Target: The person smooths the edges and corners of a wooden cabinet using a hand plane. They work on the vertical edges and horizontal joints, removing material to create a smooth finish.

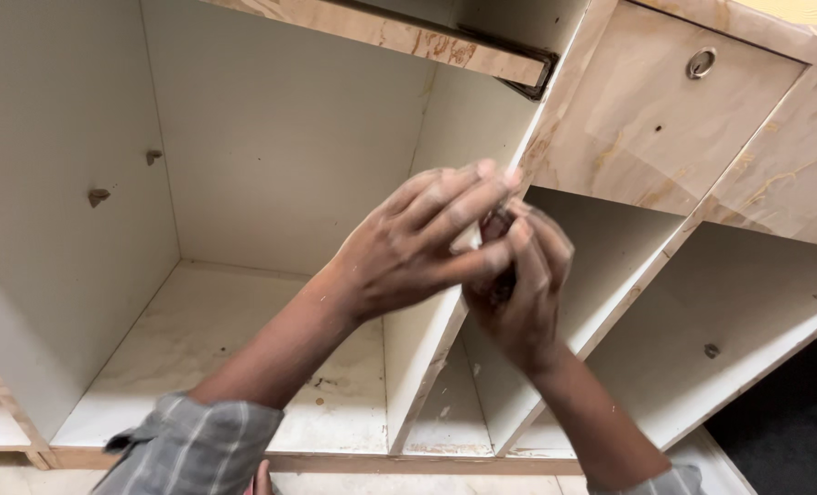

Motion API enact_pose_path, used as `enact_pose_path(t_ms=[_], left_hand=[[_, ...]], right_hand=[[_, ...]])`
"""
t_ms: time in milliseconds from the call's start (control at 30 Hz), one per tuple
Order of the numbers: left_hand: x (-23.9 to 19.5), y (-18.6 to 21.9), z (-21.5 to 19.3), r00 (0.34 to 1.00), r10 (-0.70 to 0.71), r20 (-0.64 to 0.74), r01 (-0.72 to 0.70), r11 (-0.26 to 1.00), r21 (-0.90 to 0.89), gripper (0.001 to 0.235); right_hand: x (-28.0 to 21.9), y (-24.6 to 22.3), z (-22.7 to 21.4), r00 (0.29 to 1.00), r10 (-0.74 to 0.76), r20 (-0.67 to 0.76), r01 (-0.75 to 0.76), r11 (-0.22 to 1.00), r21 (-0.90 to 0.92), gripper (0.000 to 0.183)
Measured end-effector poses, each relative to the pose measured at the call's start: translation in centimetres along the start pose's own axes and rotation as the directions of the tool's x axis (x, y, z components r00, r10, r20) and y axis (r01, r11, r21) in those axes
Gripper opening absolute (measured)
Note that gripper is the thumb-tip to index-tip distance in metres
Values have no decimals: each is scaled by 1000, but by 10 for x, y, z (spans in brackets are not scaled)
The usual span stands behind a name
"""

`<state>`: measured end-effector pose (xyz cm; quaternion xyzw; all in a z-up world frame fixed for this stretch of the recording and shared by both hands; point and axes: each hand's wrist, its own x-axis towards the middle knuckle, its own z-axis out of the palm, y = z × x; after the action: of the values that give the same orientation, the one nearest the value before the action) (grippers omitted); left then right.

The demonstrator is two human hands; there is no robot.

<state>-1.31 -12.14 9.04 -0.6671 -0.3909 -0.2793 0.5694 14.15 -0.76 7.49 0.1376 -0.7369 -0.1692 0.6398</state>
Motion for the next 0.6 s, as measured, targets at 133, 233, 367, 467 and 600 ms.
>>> enact_pose_path(t_ms=[133,233,367,467,600], left_hand=[[20,0,24,935,-339,-107,298,911,-285,64],[27,4,40,785,-613,93,555,629,-544,60],[37,-11,60,675,-713,192,586,359,-727,40],[44,-22,72,725,-675,141,531,417,-737,39],[54,-21,78,739,-664,113,518,454,-725,45]], right_hand=[[53,48,9,995,-99,-7,97,986,-139,46],[90,81,7,995,-95,42,102,969,-223,41],[123,105,8,985,149,81,-124,957,-262,42],[123,109,8,997,1,81,28,935,-353,40],[110,116,6,988,-122,95,153,858,-490,40]])
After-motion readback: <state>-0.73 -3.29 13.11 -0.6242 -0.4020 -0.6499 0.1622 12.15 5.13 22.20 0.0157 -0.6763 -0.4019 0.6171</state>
